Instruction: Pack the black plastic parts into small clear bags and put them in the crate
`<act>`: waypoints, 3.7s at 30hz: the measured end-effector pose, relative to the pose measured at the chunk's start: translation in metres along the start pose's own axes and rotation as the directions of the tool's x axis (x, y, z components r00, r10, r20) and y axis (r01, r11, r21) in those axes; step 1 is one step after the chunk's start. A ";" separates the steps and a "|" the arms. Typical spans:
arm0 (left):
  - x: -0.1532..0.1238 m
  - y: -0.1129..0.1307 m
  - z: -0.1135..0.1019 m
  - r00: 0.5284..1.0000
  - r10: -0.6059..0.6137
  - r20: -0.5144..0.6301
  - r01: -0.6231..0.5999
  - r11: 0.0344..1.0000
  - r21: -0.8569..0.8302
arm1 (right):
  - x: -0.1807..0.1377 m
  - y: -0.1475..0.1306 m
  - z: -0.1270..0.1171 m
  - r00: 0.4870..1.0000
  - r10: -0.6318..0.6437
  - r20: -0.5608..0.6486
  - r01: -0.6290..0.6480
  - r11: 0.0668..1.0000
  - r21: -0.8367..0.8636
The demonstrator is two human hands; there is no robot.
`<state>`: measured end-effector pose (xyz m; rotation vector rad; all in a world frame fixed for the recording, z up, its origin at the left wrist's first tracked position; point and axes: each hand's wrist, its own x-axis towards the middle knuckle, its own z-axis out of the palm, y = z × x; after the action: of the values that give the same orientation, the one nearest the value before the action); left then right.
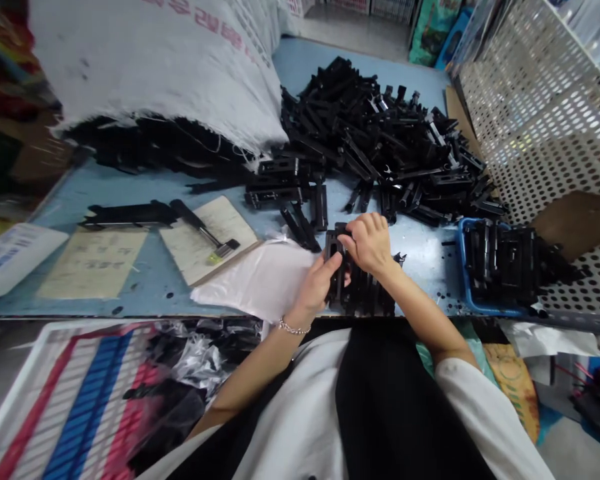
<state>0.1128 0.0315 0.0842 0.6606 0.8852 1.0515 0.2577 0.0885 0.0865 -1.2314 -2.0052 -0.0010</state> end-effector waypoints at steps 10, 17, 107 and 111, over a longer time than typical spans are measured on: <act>0.002 -0.004 -0.018 0.974 0.039 -0.223 -0.036 0.999 0.018 | -0.041 -0.034 0.001 0.969 -0.108 0.224 0.069 0.982 0.175; -0.002 -0.018 -0.048 0.888 0.344 -0.306 -0.208 0.893 0.399 | -0.070 -0.047 0.012 0.918 -0.113 0.380 0.099 0.993 0.056; -0.010 -0.015 -0.019 0.983 0.184 -0.027 -0.172 0.954 0.244 | -0.093 -0.053 -0.054 0.770 0.166 0.616 -0.403 0.875 0.268; -0.017 -0.009 -0.010 0.989 0.148 -0.002 -0.144 0.965 0.218 | -0.091 -0.059 -0.052 0.767 0.036 0.641 -0.309 0.896 0.319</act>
<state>0.1048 0.0132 0.0765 0.9122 0.9878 1.1024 0.2656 -0.0317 0.0900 -1.2266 -2.2483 1.0039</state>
